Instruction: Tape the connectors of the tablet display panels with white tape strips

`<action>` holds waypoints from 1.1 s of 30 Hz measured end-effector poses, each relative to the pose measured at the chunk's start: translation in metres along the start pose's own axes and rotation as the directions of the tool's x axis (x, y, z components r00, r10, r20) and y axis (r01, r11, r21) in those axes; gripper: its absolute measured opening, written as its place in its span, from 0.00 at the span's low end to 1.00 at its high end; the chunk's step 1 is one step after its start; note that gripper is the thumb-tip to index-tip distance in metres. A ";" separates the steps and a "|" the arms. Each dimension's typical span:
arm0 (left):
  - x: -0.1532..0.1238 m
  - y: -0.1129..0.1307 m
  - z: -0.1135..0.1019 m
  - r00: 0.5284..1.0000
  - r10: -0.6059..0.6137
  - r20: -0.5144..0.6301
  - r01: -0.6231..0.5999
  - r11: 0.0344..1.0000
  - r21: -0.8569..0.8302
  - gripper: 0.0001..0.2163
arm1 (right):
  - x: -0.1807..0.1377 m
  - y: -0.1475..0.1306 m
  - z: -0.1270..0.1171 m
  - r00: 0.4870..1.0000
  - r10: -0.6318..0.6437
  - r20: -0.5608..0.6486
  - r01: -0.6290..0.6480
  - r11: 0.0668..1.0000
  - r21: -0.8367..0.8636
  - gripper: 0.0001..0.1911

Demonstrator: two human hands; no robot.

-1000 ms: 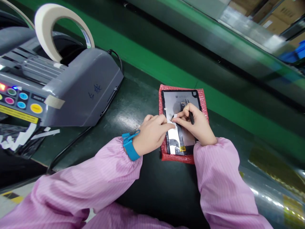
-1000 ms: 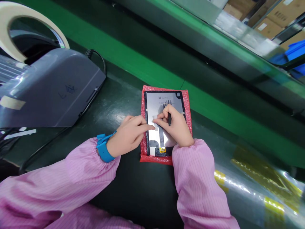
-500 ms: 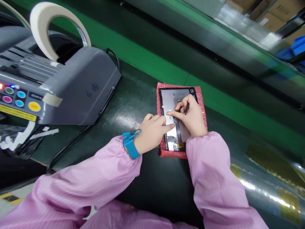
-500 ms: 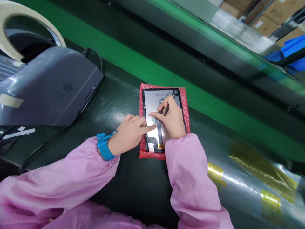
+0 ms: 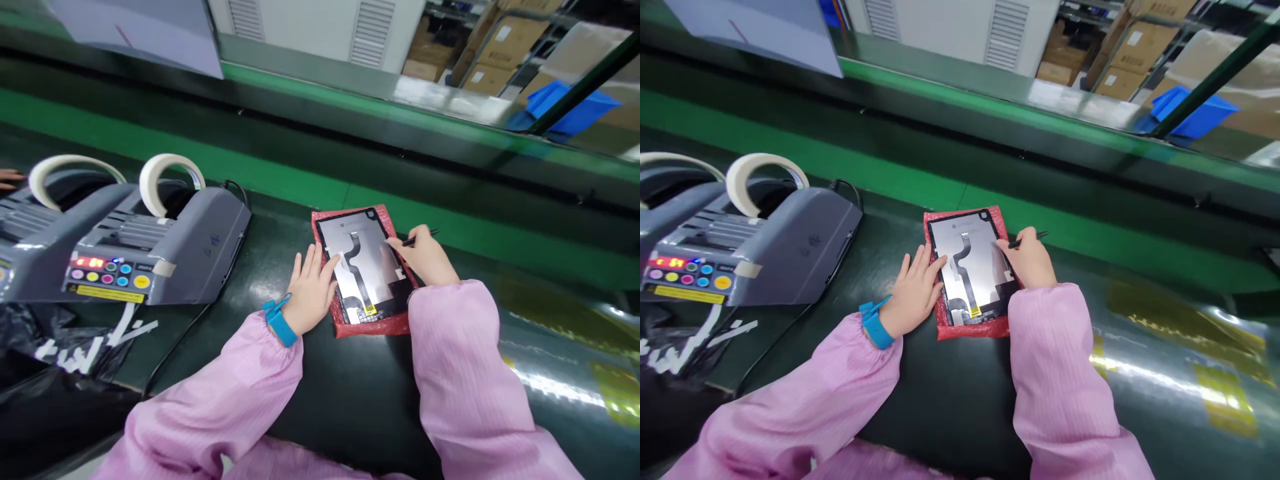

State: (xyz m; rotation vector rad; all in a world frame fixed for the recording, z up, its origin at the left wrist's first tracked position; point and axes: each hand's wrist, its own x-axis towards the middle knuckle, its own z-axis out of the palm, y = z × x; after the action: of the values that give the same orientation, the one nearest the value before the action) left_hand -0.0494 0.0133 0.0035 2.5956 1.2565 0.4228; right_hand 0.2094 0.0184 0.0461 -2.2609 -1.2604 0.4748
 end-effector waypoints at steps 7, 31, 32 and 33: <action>0.001 -0.003 -0.005 1.000 -0.003 0.017 0.003 1.000 -0.028 0.22 | 0.000 0.002 0.003 0.968 -0.181 0.174 0.101 0.915 0.391 0.24; -0.006 -0.010 0.010 0.986 -0.034 -0.163 0.029 0.999 -0.030 0.28 | 0.134 0.000 0.037 0.838 0.029 -0.546 0.277 0.838 0.470 0.18; -0.006 -0.010 0.009 0.988 -0.033 -0.150 0.030 0.999 -0.023 0.27 | 0.128 -0.002 0.038 0.831 0.007 -0.556 0.299 0.837 0.457 0.16; -0.005 -0.010 0.007 0.990 -0.028 -0.135 0.026 1.000 -0.017 0.26 | 0.118 -0.004 0.039 0.827 -0.024 -0.561 0.326 0.834 0.445 0.14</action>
State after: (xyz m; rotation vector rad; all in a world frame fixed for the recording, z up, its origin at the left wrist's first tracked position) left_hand -0.0575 0.0148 -0.0075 2.5722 1.3238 0.6095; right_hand 0.2466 0.1319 0.0097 -1.6154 -0.8953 0.0712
